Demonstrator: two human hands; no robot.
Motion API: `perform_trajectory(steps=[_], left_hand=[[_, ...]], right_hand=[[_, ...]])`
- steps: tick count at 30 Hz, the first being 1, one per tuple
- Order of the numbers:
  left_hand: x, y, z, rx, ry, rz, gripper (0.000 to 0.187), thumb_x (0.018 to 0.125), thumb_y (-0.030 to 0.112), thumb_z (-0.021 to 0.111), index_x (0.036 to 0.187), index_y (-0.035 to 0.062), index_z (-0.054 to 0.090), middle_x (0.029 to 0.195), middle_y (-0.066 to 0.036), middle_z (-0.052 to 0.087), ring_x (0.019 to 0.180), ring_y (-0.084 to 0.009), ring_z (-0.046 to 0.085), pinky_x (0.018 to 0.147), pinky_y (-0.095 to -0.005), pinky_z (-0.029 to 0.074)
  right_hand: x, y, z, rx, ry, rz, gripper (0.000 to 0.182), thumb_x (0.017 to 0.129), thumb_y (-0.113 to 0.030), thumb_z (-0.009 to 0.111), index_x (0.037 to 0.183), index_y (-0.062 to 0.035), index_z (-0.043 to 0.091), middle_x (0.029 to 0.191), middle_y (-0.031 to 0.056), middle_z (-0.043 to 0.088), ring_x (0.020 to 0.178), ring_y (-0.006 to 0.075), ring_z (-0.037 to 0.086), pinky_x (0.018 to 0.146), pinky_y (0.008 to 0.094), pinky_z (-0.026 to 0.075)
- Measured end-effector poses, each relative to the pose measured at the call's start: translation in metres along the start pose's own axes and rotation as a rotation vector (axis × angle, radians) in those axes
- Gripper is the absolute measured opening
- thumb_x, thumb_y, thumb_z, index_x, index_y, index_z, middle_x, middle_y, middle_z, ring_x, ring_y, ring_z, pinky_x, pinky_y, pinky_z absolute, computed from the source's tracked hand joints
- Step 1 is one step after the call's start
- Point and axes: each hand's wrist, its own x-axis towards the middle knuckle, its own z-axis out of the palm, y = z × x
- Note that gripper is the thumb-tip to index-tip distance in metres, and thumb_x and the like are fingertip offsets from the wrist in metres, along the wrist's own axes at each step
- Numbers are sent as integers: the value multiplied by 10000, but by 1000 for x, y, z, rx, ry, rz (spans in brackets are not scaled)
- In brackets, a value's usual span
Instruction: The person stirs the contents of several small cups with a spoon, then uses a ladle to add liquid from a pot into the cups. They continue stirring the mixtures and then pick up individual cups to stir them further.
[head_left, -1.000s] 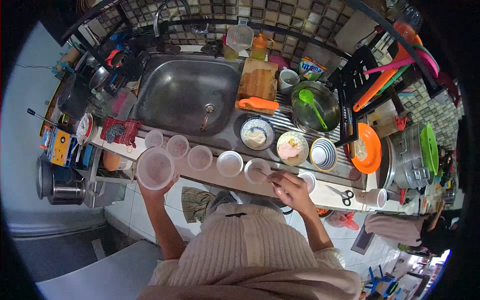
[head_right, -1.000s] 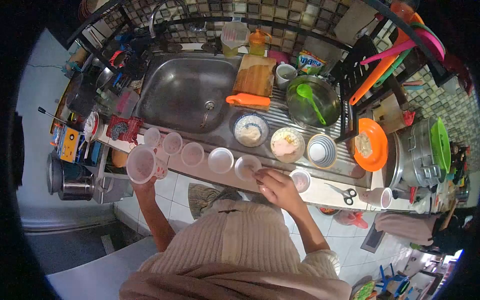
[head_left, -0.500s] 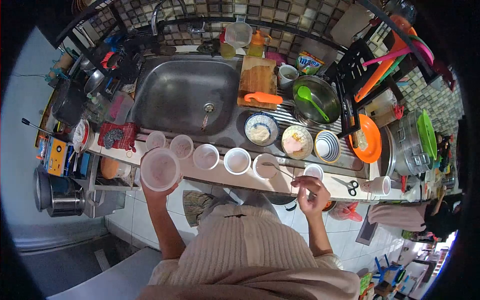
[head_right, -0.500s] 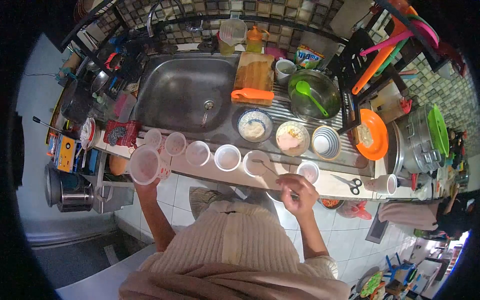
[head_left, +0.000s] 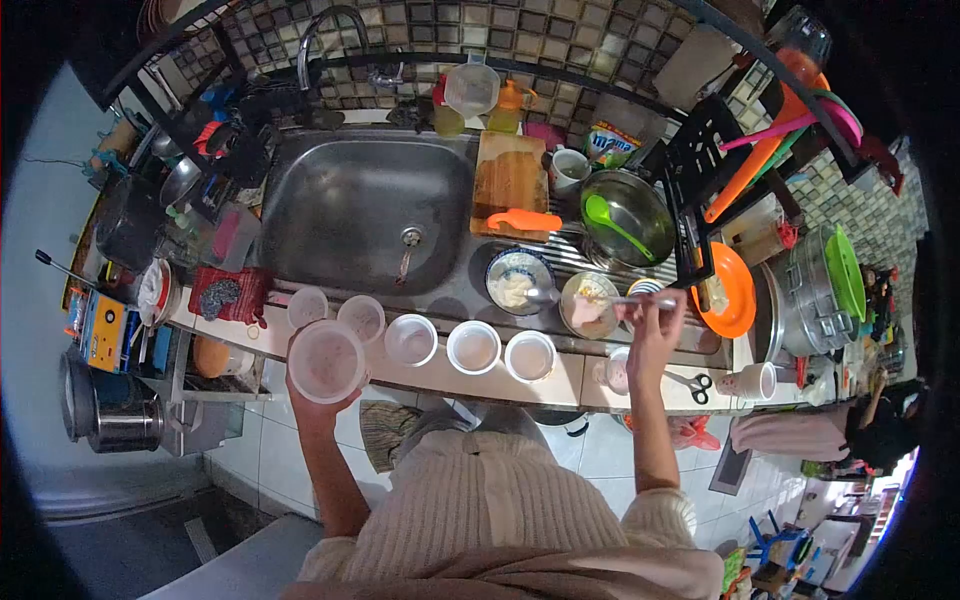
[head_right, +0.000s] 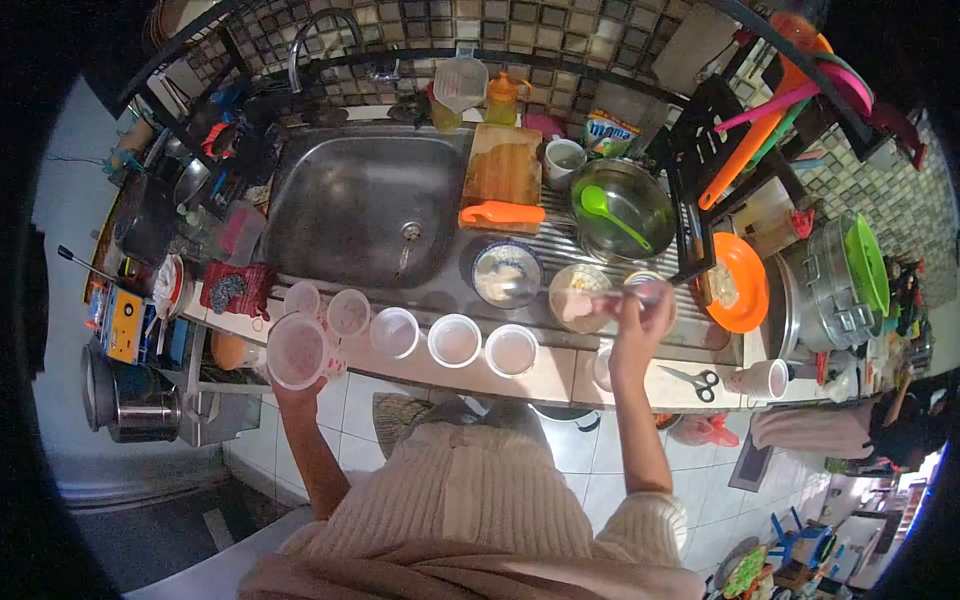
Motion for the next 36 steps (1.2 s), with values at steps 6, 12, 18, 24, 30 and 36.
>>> perform_trajectory(steps=[6, 12, 18, 24, 30, 36], left_hand=[[3, -3, 0, -19, 19, -9, 878, 415, 157, 847, 1182, 33, 438, 1115, -71, 516, 1031, -208, 511, 903, -370, 420], [4, -6, -8, 28, 43, 10, 868, 416, 166, 847, 1172, 30, 441, 1112, -72, 518, 1023, -202, 514, 895, -358, 420], [4, -6, -10, 51, 83, -19, 852, 422, 143, 835, 1172, 30, 448, 1117, -75, 520, 1023, -204, 517, 900, -362, 418], [6, -5, -11, -10, 36, -3, 891, 445, 120, 825, 1227, 37, 407, 1159, -86, 500, 1069, -223, 494, 924, -381, 410], [6, 2, -5, 46, 72, -2, 831, 423, 95, 818, 1166, 32, 453, 1094, -72, 527, 1018, -201, 518, 905, -364, 414], [5, 3, 0, 82, 19, -7, 793, 446, 70, 807, 1158, 28, 459, 1092, -77, 535, 1020, -198, 520, 900, -360, 414]], right_hand=[[25, 35, 31, -230, -281, -176, 101, 852, -30, 460, 916, -16, 383, 742, 98, 600, 664, 181, 630, 622, 262, 479], [31, 52, 40, -524, -439, -275, 108, 861, -97, 464, 917, -21, 410, 743, 99, 648, 699, 227, 655, 620, 298, 483], [34, 60, 34, -576, -475, -331, 119, 862, -102, 477, 914, -18, 410, 735, 113, 621, 688, 235, 646, 612, 302, 482], [35, 62, 37, -374, -393, -220, 68, 870, -25, 432, 889, 0, 370, 707, 112, 593, 662, 171, 625, 618, 271, 490], [40, 67, 32, -252, -389, -83, 102, 859, 16, 401, 928, -10, 332, 727, 120, 565, 648, 195, 621, 594, 281, 493], [42, 66, 31, -57, -273, 99, 144, 846, 37, 397, 947, -21, 312, 816, 128, 493, 652, 241, 621, 602, 319, 530]])
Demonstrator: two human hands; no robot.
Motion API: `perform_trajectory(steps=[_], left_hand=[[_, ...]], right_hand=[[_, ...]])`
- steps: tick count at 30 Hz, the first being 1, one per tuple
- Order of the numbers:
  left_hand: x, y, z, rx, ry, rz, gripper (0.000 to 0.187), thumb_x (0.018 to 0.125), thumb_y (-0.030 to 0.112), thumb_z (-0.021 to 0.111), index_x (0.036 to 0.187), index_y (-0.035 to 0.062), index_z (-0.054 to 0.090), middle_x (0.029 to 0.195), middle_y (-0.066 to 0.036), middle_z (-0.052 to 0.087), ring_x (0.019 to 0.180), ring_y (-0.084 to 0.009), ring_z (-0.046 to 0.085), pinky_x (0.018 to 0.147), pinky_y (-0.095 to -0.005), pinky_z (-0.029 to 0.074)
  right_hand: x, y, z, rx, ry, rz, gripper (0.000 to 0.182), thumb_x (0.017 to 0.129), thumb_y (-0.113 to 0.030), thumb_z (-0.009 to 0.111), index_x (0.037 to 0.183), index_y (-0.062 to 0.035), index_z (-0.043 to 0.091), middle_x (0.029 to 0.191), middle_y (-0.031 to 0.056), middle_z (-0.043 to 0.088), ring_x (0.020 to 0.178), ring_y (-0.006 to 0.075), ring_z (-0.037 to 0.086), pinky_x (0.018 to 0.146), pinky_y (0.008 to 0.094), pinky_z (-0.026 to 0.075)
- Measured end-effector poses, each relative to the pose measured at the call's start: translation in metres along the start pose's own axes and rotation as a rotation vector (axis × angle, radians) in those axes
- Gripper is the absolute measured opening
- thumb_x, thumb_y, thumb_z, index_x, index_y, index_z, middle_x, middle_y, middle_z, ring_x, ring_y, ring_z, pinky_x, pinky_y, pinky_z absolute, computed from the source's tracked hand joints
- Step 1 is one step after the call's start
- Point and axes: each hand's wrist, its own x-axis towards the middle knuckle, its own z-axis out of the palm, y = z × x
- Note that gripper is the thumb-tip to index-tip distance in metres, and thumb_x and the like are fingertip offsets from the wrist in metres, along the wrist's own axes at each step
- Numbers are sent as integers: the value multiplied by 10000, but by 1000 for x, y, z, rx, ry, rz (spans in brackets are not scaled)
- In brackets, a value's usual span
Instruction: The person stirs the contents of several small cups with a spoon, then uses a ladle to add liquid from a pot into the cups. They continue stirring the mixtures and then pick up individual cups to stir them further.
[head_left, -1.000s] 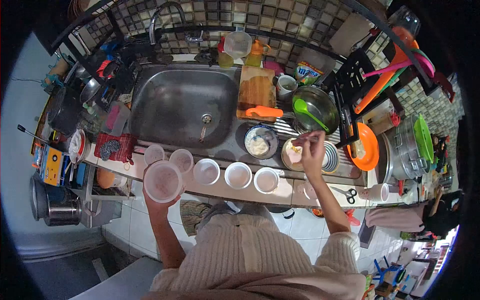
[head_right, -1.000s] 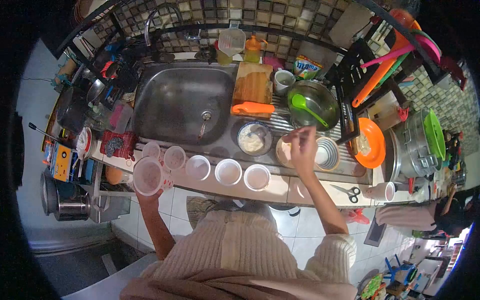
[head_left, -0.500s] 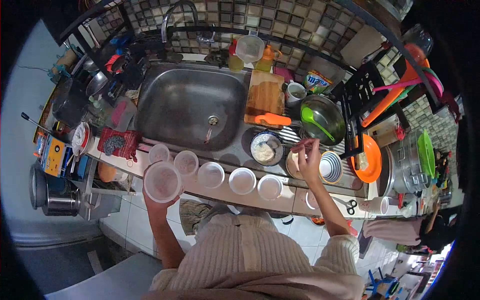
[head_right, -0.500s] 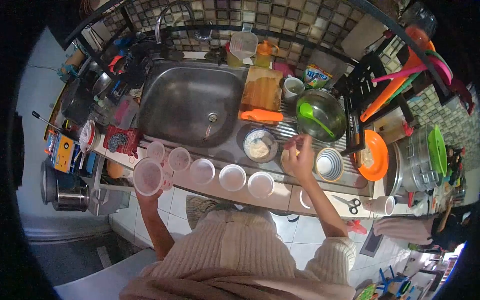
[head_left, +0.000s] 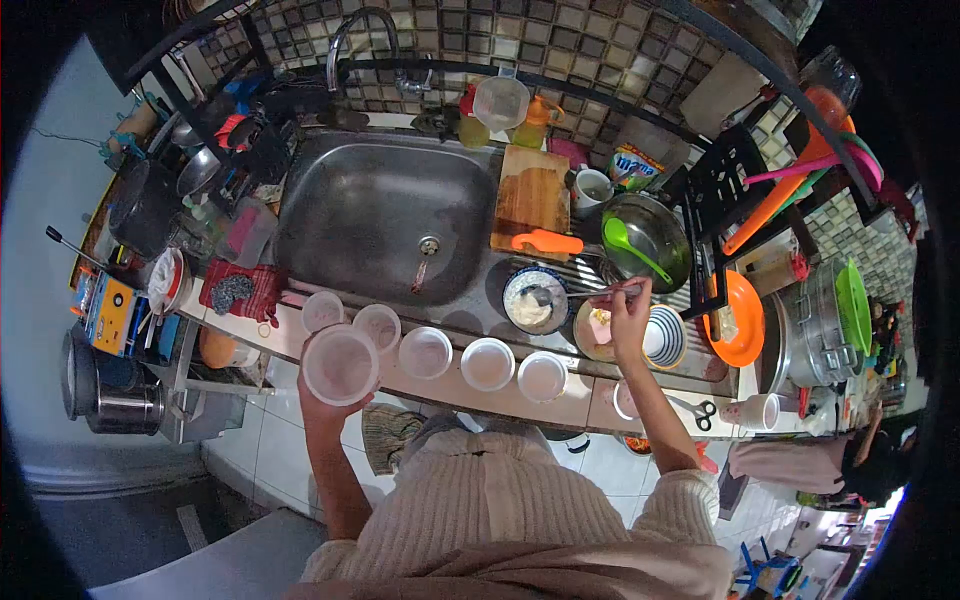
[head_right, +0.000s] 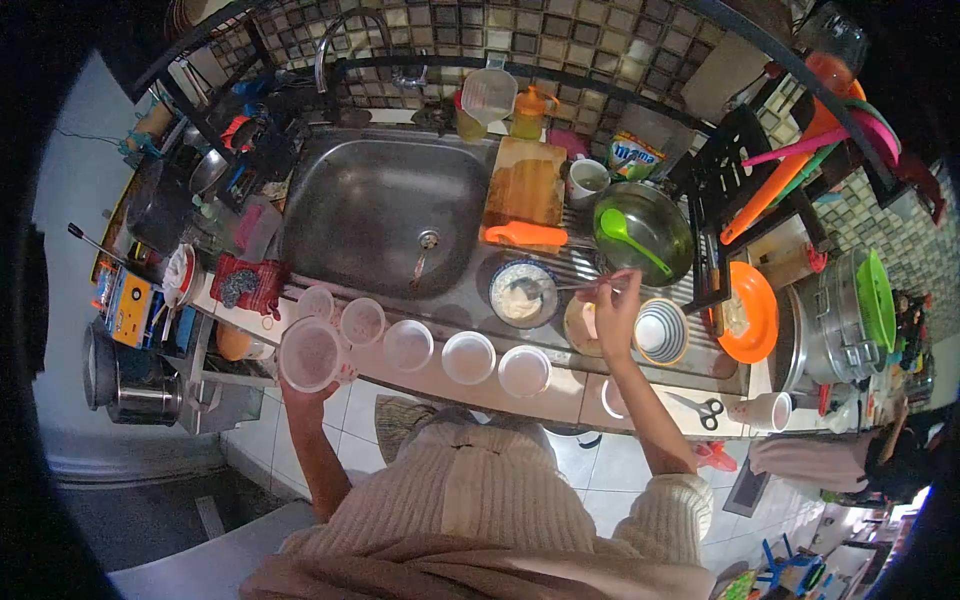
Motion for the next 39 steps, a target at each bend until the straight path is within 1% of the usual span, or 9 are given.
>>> perform_trajectory(steps=[4, 11, 17, 23, 27, 29, 33, 35, 39], left_hand=[[0, 11, 19, -95, -100, -122, 759, 477, 65, 809, 1151, 21, 463, 1092, -81, 544, 1025, -189, 524, 893, -354, 417], [3, 0, 50, 154, -299, 0, 695, 541, 121, 817, 1135, 28, 469, 1071, -88, 558, 998, -195, 543, 873, -338, 424], [5, 6, 75, 32, -430, -129, 644, 572, 104, 787, 1125, 24, 468, 1053, -81, 559, 995, -180, 534, 889, -326, 403], [0, -2, 84, 177, -502, -5, 595, 579, 108, 763, 1112, 29, 511, 1032, -86, 590, 992, -178, 551, 862, -314, 419], [-4, 11, 88, 249, -503, 45, 651, 549, 117, 785, 1125, 23, 498, 1058, -99, 583, 1008, -201, 554, 865, -330, 423], [-8, 10, 86, 234, -510, 89, 704, 519, 125, 803, 1140, 27, 486, 1085, -114, 573, 1020, -230, 554, 868, -347, 425], [-11, 10, 84, 207, -541, 32, 727, 501, 119, 803, 1148, 31, 483, 1093, -126, 566, 1022, -250, 552, 866, -353, 426], [-10, 16, 86, 234, -545, 45, 724, 495, 118, 804, 1141, 29, 488, 1091, -127, 567, 1020, -252, 554, 864, -355, 428], [-7, 14, 98, 249, -559, 62, 706, 493, 122, 813, 1118, 21, 501, 1069, -121, 577, 994, -251, 568, 848, -350, 437]], right_hand=[[2, -2, -4, 108, 59, 58, 153, 848, 20, 414, 950, -30, 310, 806, 124, 486, 650, 253, 622, 601, 328, 539], [2, -16, -10, 247, 134, 95, 148, 861, -30, 442, 946, -42, 320, 817, 127, 479, 637, 263, 609, 612, 339, 539], [-12, -66, -2, 347, 93, -21, 141, 875, -39, 442, 980, -69, 353, 851, 117, 513, 672, 239, 591, 615, 337, 523], [-47, -132, 23, 303, 127, -214, 147, 857, -28, 444, 953, -76, 343, 835, 105, 502, 620, 227, 575, 564, 330, 508], [-79, -141, 34, 367, -183, -389, 215, 832, 31, 411, 970, -62, 276, 813, 167, 548, 574, 267, 598, 495, 348, 528], [-90, -138, 37, 231, -436, -702, 186, 795, 30, 455, 913, -39, 329, 802, 199, 588, 663, 312, 632, 522, 347, 543], [-95, -162, 26, -164, -840, -633, 158, 719, 42, 512, 745, -28, 373, 796, 205, 612, 689, 336, 638, 532, 354, 547], [-97, -158, 34, -230, -694, -1176, 143, 652, 44, 549, 597, -17, 432, 814, 186, 621, 645, 292, 634, 519, 325, 540], [-95, -152, 36, -276, -741, -850, 72, 632, 20, 579, 586, -9, 532, 803, 170, 613, 625, 208, 627, 479, 251, 511]])
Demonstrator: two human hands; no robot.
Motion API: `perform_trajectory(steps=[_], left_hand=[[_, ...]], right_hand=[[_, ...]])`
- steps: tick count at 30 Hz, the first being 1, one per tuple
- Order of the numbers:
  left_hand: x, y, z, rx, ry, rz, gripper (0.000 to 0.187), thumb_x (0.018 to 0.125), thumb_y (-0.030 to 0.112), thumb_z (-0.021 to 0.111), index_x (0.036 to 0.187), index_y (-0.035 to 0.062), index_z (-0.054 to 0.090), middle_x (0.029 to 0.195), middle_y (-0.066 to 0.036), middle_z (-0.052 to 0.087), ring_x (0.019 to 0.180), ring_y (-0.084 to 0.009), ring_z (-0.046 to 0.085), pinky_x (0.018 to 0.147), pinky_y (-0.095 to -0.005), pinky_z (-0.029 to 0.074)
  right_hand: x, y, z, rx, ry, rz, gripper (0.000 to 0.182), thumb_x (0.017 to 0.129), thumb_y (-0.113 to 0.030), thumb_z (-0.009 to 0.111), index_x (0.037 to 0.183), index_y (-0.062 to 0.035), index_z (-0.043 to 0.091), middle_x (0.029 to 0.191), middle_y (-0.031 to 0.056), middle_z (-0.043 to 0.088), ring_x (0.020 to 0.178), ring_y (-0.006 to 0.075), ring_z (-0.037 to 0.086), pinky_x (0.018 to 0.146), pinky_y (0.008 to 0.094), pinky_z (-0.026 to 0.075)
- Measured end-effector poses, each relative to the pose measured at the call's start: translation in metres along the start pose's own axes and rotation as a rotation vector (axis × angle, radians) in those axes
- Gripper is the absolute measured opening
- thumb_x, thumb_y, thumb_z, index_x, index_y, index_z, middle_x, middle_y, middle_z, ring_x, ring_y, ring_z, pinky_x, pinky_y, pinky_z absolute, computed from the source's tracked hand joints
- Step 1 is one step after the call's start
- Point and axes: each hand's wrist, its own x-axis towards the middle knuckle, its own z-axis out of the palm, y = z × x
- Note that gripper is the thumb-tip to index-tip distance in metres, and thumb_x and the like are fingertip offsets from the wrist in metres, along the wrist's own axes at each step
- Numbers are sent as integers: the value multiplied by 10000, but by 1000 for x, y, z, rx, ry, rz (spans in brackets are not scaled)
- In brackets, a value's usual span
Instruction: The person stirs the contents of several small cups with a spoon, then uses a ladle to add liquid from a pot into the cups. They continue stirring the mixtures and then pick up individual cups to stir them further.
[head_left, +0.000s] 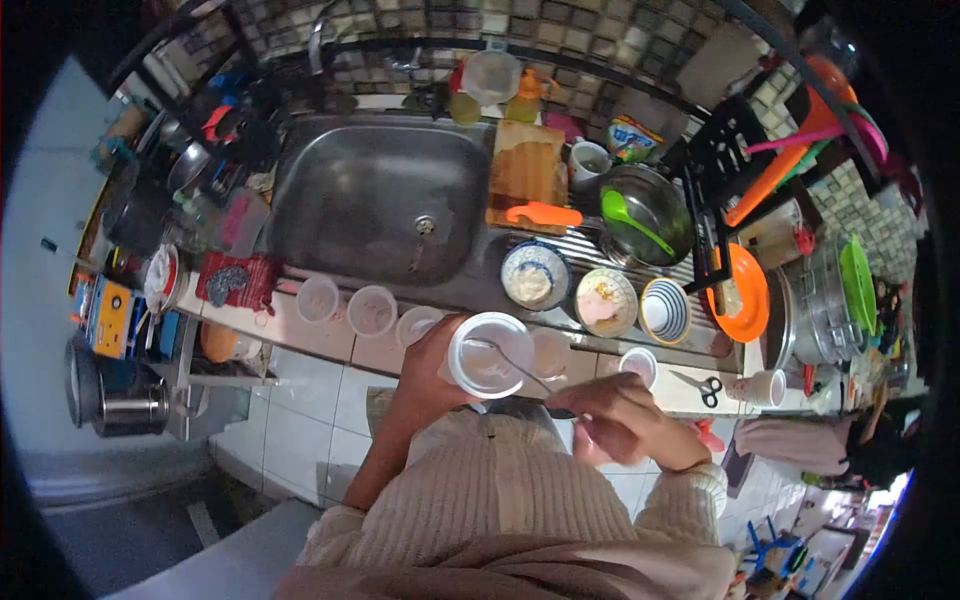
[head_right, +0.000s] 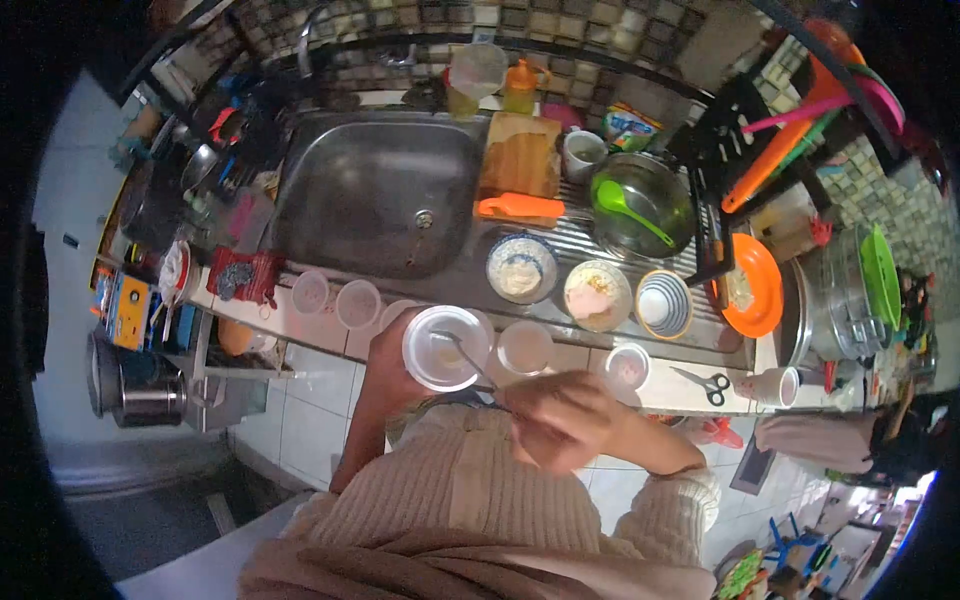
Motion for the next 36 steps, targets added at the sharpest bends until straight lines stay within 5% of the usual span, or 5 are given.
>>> perform_trajectory(steps=[4, 12, 23, 30, 36], left_hand=[[16, 7, 12, 6, -66, 42, 697, 503, 118, 822, 1112, 15, 500, 1051, -109, 586, 978, -225, 577, 841, -332, 444], [53, 15, 43, -299, -169, 6, 711, 513, 58, 811, 1134, 20, 467, 1090, -76, 558, 1028, -159, 527, 895, -305, 402], [67, 26, 53, -40, -84, 2, 700, 539, 93, 821, 1127, 38, 444, 1064, -82, 561, 1011, -163, 537, 881, -315, 414], [79, 33, 58, -10, -3, -5, 678, 547, 111, 825, 1099, 38, 437, 1048, -83, 545, 988, -161, 529, 853, -311, 421], [112, 24, 79, -178, 108, 68, 632, 574, 89, 811, 1061, 30, 412, 1032, -96, 523, 955, -172, 535, 858, -308, 411]], right_hand=[[2, 2, -4, -206, 46, 208, 183, 761, 4, 565, 936, 6, 514, 888, 140, 606, 687, 228, 635, 604, 313, 512], [-5, 35, -76, 210, 352, 713, 331, 863, -217, 535, 1120, -12, 493, 830, 65, 456, 611, 136, 496, 562, 223, 427], [-108, 250, -115, -1347, -196, 900, 103, 665, -118, 624, 725, -36, 641, 1035, 109, 528, 976, 267, 495, 742, 373, 455], [-92, 237, -120, -1360, -193, 880, 136, 685, -152, 604, 754, -42, 644, 969, 117, 596, 899, 278, 557, 694, 378, 481], [-78, 229, -118, -677, 211, 1106, 204, 745, -132, 600, 914, -19, 594, 891, 229, 600, 824, 374, 590, 730, 455, 467]])
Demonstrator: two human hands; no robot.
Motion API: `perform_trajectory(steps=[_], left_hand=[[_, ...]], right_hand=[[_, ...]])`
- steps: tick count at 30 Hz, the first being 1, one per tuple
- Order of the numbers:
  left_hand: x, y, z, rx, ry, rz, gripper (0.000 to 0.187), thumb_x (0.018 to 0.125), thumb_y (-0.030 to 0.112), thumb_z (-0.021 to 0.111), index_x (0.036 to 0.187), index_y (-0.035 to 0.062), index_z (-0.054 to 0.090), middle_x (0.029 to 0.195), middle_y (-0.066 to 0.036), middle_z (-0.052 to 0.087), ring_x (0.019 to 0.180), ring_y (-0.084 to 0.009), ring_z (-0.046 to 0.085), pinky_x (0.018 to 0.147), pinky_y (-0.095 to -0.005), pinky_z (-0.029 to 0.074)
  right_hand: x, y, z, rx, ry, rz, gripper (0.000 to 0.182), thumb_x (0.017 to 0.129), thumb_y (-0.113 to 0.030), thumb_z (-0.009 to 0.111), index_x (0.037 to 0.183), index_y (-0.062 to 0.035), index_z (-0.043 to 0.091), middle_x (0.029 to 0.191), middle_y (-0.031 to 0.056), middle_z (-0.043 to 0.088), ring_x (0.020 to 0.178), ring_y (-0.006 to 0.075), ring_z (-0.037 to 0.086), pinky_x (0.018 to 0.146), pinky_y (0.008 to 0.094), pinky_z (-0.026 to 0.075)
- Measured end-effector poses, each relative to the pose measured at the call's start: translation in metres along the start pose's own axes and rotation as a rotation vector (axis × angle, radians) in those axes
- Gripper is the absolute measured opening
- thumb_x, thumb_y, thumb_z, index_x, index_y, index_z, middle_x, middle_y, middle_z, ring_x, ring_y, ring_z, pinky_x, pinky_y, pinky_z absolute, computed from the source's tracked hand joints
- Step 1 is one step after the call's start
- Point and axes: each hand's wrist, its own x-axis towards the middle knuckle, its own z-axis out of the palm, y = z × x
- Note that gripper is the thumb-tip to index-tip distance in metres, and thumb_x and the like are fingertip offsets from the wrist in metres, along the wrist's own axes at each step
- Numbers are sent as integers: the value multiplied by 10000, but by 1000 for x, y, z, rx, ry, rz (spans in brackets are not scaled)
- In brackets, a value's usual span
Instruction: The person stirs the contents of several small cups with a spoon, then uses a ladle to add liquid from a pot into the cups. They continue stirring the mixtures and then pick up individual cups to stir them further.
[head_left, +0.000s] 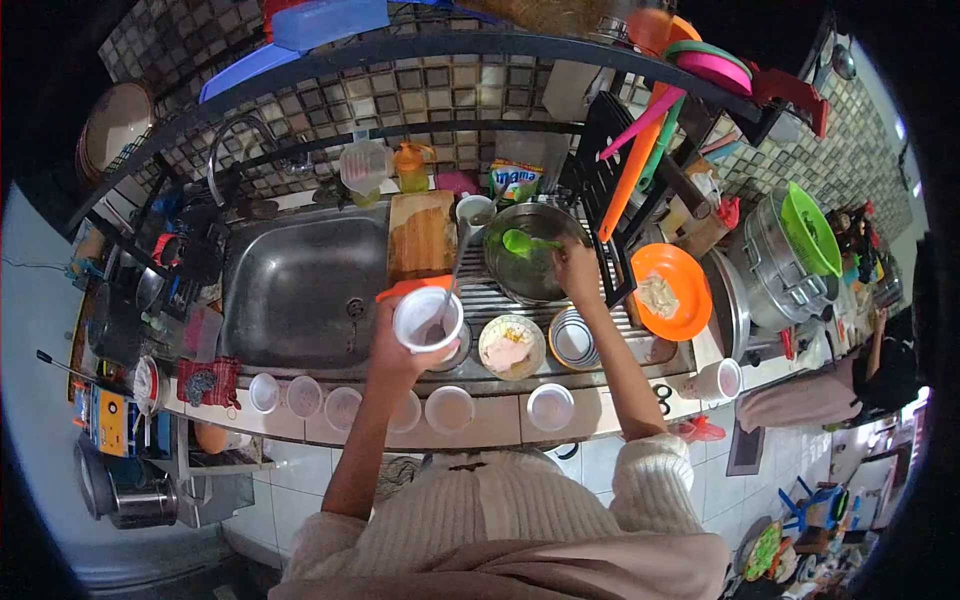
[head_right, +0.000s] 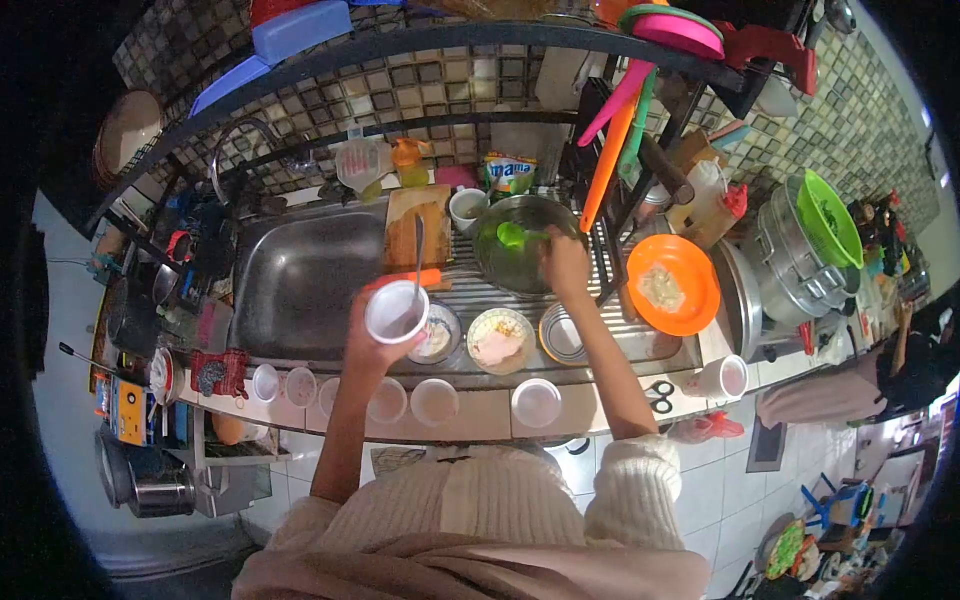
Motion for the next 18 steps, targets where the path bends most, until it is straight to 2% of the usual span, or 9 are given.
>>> perform_trajectory(steps=[2, 4, 6, 9, 10, 12, 14, 17, 18], left_hand=[[9, 9, 5, 148, -16, 102, 624, 587, 76, 805, 1064, 32, 405, 1032, -93, 515, 961, -174, 534, 863, -312, 410], [17, 7, 9, 220, -64, 276, 620, 600, 57, 797, 1071, 34, 394, 1031, -94, 511, 969, -171, 532, 859, -310, 417], [18, 4, 15, 224, -44, 303, 619, 602, 53, 799, 1064, 34, 387, 1011, -94, 511, 962, -168, 532, 849, -302, 424], [25, -9, 20, 129, -32, 263, 617, 595, 63, 807, 1046, 34, 386, 1004, -92, 511, 950, -164, 534, 839, -295, 431], [26, -9, 22, 99, -32, 230, 617, 592, 70, 811, 1038, 32, 385, 1003, -93, 512, 947, -162, 533, 834, -295, 434], [27, -13, 25, 66, -33, 195, 617, 588, 77, 814, 1029, 30, 384, 1001, -94, 513, 943, -160, 533, 830, -295, 436], [29, -19, 29, 10, -36, 164, 615, 592, 87, 813, 1024, 28, 380, 1002, -100, 523, 944, -159, 535, 823, -295, 440], [32, -20, 34, 39, -58, 168, 601, 604, 97, 808, 1020, 30, 380, 981, -100, 537, 929, -158, 543, 815, -295, 444], [35, -23, 36, 37, -59, 170, 601, 604, 97, 808, 1020, 30, 380, 981, -100, 537, 929, -158, 543, 815, -295, 444]], right_hand=[[6, 10, 20, 143, 250, -260, 227, 748, -132, 614, 920, 13, 586, 844, 242, 598, 801, 373, 595, 716, 427, 477], [7, 7, 24, 108, 302, -338, 245, 769, -134, 598, 931, 48, 575, 821, 256, 596, 769, 377, 598, 691, 401, 480], [8, 5, 32, 231, 508, -289, 156, 808, -128, 581, 824, 25, 556, 609, 177, 576, 562, 251, 610, 531, 326, 467], [4, 8, 32, 389, 447, -55, 156, 833, -121, 553, 770, 18, 521, 587, 129, 582, 514, 172, 587, 514, 274, 462], [1, 5, 29, 391, 449, -56, 156, 833, -121, 553, 770, 18, 521, 587, 129, 582, 514, 172, 587, 514, 274, 462], [-9, -1, 16, 698, 487, 66, 157, 838, -106, 539, 738, 0, 480, 580, 77, 582, 523, 126, 585, 491, 252, 452], [-14, -1, 10, 683, 471, 117, 169, 855, -95, 521, 737, -6, 440, 575, 55, 550, 561, 140, 605, 510, 265, 487], [-14, 12, 21, 1084, 469, 178, 172, 893, -84, 476, 764, 9, 410, 619, 68, 506, 594, 195, 612, 605, 332, 562], [-18, 9, 19, 1083, 473, 177, 172, 893, -84, 476, 764, 9, 410, 619, 68, 506, 594, 195, 612, 605, 332, 562]])
